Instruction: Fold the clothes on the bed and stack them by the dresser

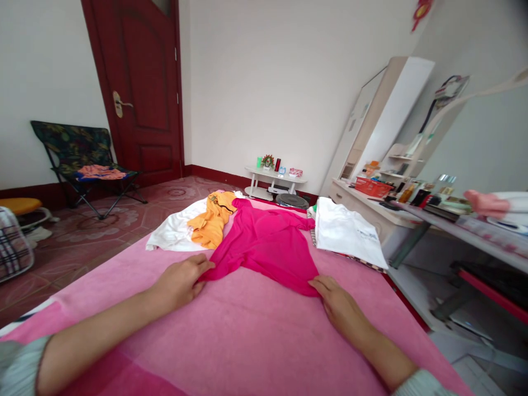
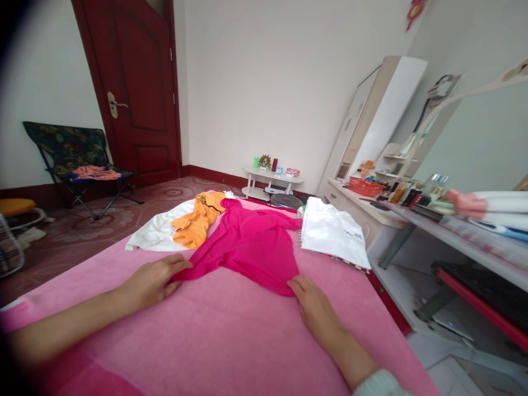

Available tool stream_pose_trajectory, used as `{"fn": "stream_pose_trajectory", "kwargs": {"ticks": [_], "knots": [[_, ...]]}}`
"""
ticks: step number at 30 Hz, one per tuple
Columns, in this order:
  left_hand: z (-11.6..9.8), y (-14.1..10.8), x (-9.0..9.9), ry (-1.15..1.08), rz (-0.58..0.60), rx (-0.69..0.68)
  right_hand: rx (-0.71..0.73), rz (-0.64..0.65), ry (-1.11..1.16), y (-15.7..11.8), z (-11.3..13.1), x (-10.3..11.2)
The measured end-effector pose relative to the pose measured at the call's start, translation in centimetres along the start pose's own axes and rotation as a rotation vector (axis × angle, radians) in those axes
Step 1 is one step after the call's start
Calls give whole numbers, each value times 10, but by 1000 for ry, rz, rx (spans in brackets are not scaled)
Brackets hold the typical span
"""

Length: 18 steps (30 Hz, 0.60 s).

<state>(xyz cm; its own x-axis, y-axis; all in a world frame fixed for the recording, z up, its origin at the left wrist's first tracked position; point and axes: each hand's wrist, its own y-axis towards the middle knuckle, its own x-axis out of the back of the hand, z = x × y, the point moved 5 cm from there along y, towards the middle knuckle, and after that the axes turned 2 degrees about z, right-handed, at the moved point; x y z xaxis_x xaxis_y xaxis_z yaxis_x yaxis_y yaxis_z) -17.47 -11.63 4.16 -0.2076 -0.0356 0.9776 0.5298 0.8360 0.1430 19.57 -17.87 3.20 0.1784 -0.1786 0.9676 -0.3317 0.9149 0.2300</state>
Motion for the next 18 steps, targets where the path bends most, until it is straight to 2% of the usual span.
{"fn": "stream_pose_trajectory", "kwargs": {"ticks": [5,8,11,14,18], "knots": [[-15,7,16,-2,-45,-298,-58,-17,124,11,1,20],[-16,5,25,-66,-18,-384,-114,-59,154,2,-6,44],[-15,0,38,-206,-28,-368,-123,-96,165,-16,-17,73],[-16,-8,57,-395,-44,-294,-110,-81,226,-39,-26,98],[-20,-22,80,-489,46,-203,-111,-43,297,-70,-26,119]]}}
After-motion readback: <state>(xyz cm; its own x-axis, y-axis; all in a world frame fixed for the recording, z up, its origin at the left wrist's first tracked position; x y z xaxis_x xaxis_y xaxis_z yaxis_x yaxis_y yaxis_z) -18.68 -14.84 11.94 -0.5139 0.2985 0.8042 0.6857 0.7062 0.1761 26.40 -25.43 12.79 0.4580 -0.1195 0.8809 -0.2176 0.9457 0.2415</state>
